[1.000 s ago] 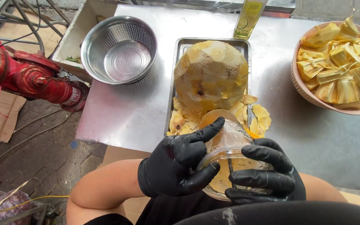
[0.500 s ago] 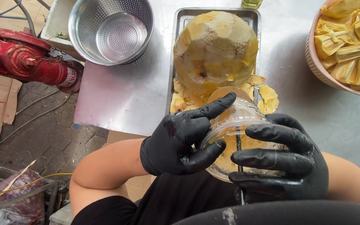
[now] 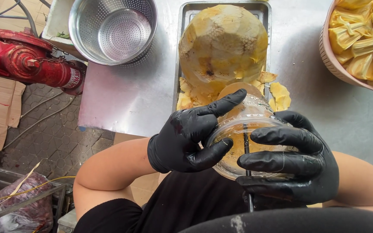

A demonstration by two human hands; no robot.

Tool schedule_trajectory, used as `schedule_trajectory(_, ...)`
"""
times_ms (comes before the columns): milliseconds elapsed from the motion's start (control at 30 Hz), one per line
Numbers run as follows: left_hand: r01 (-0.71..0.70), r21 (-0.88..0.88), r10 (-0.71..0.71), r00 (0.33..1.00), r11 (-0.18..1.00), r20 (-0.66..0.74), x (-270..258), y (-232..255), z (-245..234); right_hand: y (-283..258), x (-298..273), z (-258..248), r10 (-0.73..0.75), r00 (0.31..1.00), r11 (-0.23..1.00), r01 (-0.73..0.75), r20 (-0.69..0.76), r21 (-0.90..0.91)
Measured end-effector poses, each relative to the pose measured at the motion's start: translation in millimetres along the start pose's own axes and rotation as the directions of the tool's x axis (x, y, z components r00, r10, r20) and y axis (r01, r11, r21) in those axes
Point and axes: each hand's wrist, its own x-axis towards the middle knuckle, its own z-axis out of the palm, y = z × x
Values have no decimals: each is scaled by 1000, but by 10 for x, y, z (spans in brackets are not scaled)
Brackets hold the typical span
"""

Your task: Peeling and extracting fruit segments from a jackfruit using a knife and gloved hands.

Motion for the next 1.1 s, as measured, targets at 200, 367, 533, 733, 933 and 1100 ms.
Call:
schedule_trajectory(200,15,39,-16,1000,999,7,55,49,-2,-16,17,-39,-10,999,999,11,32,-42)
schedule_trajectory(367,-30,38,30,1000,999,-7,44,29,11,-25,-6,-36,-2,1000,999,3,23,-50)
schedule_trajectory(533,-67,49,69,997,997,-30,28,13,25,-21,-14,-45,-5,1000,999,6,29,-40)
schedule_trajectory(733,-63,43,64,998,997,-25,17,10,22,-8,-1,-55,-13,999,999,15,42,-44)
schedule_trajectory(933,-55,29,57,998,998,-40,28,4,11,-1,-13,-64,-3,997,998,8,76,-66)
schedule_trajectory(1100,-43,40,45,998,998,-41,30,14,7,14,-4,-63,-17,996,998,23,86,-67)
